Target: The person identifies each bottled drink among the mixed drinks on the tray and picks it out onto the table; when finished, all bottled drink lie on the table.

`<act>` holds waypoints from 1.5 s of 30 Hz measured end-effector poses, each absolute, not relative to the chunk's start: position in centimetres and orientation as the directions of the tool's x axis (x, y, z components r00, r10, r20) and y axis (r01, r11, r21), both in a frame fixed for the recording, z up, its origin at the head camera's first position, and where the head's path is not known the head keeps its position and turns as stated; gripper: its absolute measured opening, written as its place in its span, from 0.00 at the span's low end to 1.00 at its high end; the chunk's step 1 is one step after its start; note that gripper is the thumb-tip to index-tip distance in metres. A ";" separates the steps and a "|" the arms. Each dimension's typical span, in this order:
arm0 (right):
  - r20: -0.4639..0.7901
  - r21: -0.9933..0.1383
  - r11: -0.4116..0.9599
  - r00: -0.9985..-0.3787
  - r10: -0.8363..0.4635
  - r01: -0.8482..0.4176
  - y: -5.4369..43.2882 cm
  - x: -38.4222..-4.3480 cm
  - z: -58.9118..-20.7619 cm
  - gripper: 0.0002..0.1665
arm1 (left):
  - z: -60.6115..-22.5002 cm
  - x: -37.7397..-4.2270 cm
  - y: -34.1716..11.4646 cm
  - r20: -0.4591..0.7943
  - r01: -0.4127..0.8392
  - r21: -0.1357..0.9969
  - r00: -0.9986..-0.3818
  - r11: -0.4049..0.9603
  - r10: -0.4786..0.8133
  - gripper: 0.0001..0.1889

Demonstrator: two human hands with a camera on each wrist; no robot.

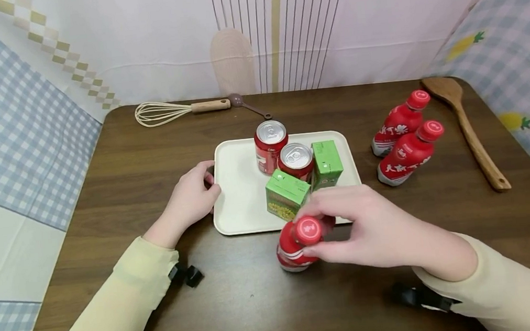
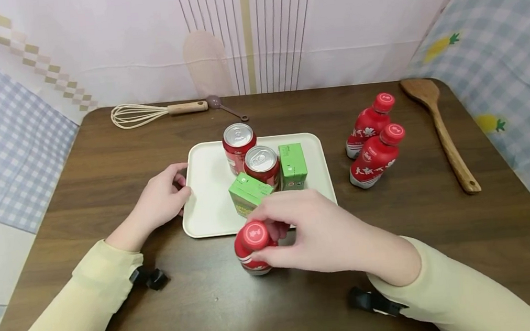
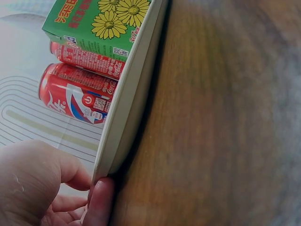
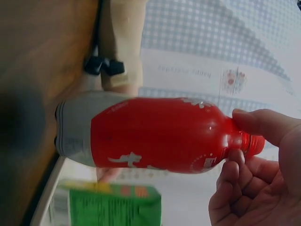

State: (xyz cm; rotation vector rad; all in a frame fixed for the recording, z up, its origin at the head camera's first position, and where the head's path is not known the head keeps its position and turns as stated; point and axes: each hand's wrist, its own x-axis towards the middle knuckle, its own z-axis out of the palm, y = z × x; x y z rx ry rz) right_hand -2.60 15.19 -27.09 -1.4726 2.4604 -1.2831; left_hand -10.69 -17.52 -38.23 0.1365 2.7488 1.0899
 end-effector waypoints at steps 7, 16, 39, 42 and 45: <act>0.415 -0.620 0.232 -0.564 -0.714 -0.749 18.9 -3.0 -27.7 0.28 | -38.2 -10.7 -17.4 -0.145 0.008 0.690 -0.978 0.724 0.149 0.31; 0.429 -0.625 0.253 -0.595 -0.679 -0.739 22.1 -2.9 -28.9 0.34 | -38.5 -10.9 -17.5 -0.146 -0.003 0.700 -0.980 0.715 0.139 0.31; 0.374 -0.554 0.556 -0.782 -0.499 -0.620 28.4 -2.8 -28.6 0.40 | -38.7 -10.9 -17.6 -0.141 -0.006 0.695 -0.982 0.719 0.128 0.31; 0.375 -0.558 0.570 -0.796 -0.476 -0.603 29.2 -2.7 -28.6 0.39 | -38.7 -10.9 -17.6 -0.137 -0.001 0.694 -0.982 0.720 0.131 0.31; 0.384 -0.567 0.571 -0.804 -0.454 -0.593 30.0 -2.9 -28.7 0.37 | -38.7 -10.9 -17.5 -0.135 0.001 0.694 -0.982 0.720 0.132 0.31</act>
